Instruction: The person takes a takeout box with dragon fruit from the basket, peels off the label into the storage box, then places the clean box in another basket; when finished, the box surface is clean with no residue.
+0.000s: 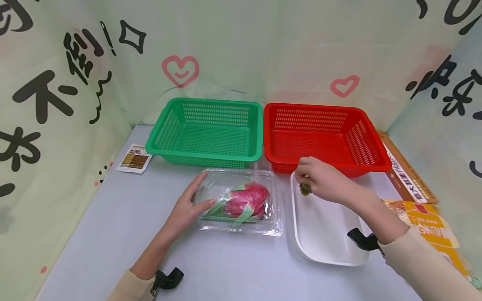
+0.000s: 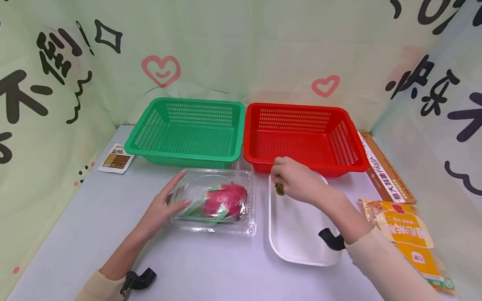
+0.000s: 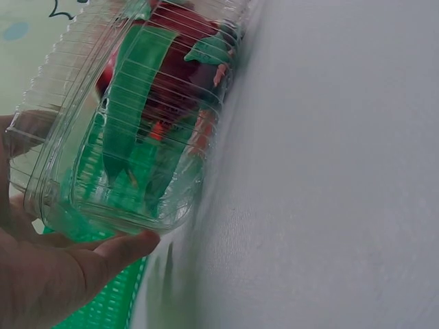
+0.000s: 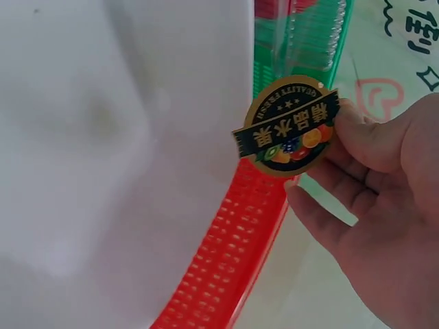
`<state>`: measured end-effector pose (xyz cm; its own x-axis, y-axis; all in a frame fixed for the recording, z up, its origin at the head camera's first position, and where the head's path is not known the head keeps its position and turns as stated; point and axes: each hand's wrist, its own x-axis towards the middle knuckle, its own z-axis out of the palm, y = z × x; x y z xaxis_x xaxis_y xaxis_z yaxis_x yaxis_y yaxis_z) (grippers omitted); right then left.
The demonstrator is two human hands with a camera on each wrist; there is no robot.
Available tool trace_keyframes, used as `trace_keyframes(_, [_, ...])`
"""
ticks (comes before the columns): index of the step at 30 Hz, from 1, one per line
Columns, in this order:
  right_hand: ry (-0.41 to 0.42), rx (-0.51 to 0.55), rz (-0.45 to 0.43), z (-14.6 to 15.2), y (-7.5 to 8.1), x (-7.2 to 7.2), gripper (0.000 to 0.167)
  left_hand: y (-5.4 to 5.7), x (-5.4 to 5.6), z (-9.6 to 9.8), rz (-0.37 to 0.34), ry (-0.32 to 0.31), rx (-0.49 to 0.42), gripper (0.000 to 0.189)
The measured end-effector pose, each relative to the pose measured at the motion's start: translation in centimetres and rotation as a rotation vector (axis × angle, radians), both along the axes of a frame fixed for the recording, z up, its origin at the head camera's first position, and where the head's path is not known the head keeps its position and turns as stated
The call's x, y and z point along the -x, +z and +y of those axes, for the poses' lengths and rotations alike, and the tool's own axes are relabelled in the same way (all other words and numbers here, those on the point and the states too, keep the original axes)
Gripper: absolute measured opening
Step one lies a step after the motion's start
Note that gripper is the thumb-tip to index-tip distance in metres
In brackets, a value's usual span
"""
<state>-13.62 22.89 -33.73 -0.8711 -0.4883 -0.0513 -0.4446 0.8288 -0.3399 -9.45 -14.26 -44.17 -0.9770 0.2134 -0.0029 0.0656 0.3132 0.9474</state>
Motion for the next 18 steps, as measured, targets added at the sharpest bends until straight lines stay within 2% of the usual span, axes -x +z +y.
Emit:
trace_keyframes(4, [0.005,-0.057,-0.034,0.5,-0.8,-0.1,0.018,-0.1,0.0,-0.2,0.007,0.005,0.003,0.081])
trace_keyframes(9, [0.049,-0.133,-0.04,1.2,-2.0,0.0,0.02,-0.3,0.0,-0.3,0.005,0.006,-0.002,0.081])
trace_keyframes(13, [0.098,-0.142,-0.039,1.7,-3.1,0.2,0.022,-0.4,0.0,-0.2,-0.006,0.005,-0.007,0.081])
trace_keyframes(18, [0.089,-0.135,-0.105,2.0,-4.1,0.3,0.021,-0.2,0.0,-0.1,0.003,0.0,-0.004,0.079])
